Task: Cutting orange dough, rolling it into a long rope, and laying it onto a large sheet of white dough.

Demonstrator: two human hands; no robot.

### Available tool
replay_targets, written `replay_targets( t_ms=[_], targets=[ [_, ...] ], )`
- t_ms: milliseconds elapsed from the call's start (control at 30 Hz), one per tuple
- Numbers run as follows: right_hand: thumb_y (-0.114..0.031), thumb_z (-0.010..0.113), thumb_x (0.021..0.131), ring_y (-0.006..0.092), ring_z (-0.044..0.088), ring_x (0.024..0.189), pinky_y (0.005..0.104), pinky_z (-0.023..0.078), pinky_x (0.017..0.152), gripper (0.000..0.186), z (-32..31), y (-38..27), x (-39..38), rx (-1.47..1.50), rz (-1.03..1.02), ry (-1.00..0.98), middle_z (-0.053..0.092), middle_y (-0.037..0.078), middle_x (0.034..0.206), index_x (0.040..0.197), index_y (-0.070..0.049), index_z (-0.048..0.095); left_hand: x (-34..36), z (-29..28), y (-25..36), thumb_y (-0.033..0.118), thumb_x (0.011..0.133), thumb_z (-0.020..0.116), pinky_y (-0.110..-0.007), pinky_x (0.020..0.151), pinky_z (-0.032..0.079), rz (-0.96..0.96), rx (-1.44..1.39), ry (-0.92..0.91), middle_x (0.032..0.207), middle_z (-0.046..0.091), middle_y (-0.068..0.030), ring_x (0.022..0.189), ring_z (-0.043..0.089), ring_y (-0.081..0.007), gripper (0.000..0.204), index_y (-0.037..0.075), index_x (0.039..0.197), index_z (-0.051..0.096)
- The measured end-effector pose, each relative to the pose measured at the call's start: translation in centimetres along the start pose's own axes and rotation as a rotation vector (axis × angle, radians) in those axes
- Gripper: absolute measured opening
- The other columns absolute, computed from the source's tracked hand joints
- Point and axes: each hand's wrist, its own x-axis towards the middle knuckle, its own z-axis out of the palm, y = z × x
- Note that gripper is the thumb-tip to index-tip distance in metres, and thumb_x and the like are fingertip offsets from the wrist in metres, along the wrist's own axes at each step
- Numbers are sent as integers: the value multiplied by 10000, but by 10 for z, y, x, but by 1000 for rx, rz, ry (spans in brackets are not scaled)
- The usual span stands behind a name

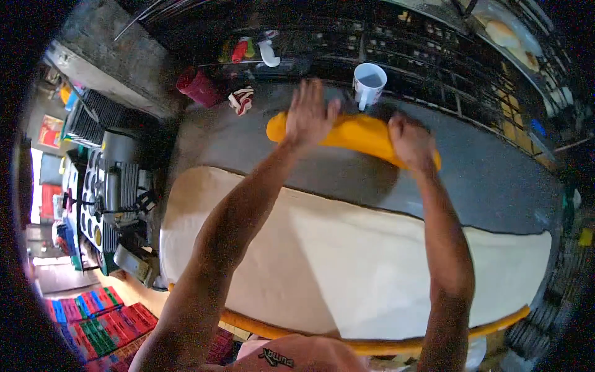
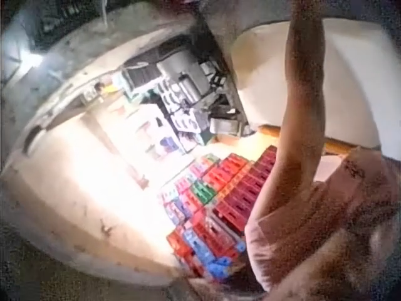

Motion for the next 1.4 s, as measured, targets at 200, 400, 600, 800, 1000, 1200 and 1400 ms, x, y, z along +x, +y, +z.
replay_targets(
  t_ms=[200,400,600,800,1000,1200,1400],
  targets=[
    [-240,699,934,459,447,1473,621,324,1223,662,-15,-62,-185,142,82,194,542,252,1509,1539,-40,517,-178,-73,35,555,1121,398,-650,1293,168,139,-222,-234,1683,352,-337,1602,227,-542,816,-74,1639,352],
    [-408,668,969,516,366,1530,710,204,1259,851,2,-185,-123,-54,-53,24,393,295,1645,1642,8,355,-189,-62,-19,498,1116,392,-653,1302,138,145,-100,-189,1730,284,-320,1601,240,-538,801,-66,1673,279],
    [-527,549,1057,475,299,1598,693,141,1292,874,16,-82,12,30,337,332,315,308,1715,1657,61,308,2,-8,9,476,1067,565,-585,1314,208,108,-34,244,1652,420,-319,1559,354,-499,787,-72,1609,408],
    [-540,542,1015,516,452,1444,631,266,1256,761,48,-135,-83,252,225,114,564,315,1473,1481,62,560,-102,-11,-61,363,1146,469,-644,1309,169,334,166,-254,1715,353,-265,1607,233,-516,639,37,1682,350],
    [-397,610,1006,428,360,1554,583,217,1308,710,-14,-130,-212,209,-52,94,478,241,1613,1560,28,480,-208,-76,38,403,1142,462,-601,1321,117,229,-128,-107,1747,310,-241,1639,215,-444,684,12,1686,323],
    [-301,546,1026,448,535,1411,617,366,1184,500,-34,-106,-75,293,-78,-304,567,290,1507,1449,-39,598,-87,-2,29,438,1133,507,-604,1323,172,321,-42,273,1736,314,-264,1605,275,-487,729,-16,1673,327],
    [-406,628,1010,472,496,1440,653,335,1212,629,11,-34,16,110,-20,386,518,254,1589,1508,-32,543,5,36,24,447,1130,476,-625,1293,206,67,32,223,1656,442,-289,1567,345,-496,709,-76,1605,424]
  ],
)
